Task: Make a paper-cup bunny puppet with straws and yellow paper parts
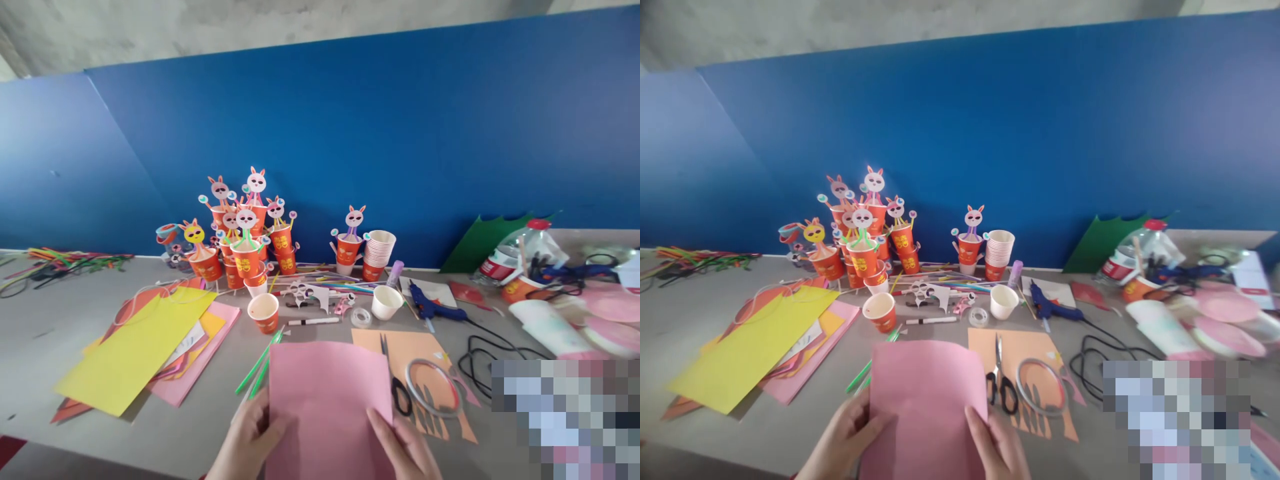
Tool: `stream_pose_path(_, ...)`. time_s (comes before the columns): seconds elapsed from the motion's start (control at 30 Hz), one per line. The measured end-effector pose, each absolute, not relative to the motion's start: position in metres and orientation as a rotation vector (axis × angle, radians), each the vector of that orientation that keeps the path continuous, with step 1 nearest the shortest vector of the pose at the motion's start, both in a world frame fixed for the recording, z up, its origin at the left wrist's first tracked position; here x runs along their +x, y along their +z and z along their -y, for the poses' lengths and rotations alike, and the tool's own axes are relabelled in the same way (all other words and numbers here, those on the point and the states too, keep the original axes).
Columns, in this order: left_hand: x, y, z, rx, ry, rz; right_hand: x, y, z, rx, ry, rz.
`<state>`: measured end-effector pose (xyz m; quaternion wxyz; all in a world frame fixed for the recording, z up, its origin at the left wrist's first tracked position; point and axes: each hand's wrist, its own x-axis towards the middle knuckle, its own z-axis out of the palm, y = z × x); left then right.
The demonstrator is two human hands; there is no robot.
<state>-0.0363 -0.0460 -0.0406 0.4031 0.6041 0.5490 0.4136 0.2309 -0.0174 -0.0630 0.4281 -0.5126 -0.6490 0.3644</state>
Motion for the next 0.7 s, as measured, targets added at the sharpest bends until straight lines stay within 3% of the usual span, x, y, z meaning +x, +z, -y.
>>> stream_pose_path(0.27, -0.027, -0.049, 0.034, 1.559, 1.184, -1.648, 0.24, -0.099, 0.008, -1.271, 0.819, 1.7)
stream_pose_path(0.5, -0.045, -0.072, 0.039, 1.783, 1.065, -1.681, 0.247, -0.115, 0.007, -1.264, 0.584, 1.903)
stream_pose_path(0.7, -0.082, -0.054, 0.029, 2.037, 1.069, -2.021, 0.243, -0.112, 0.004, -1.239, 0.364, 2.019)
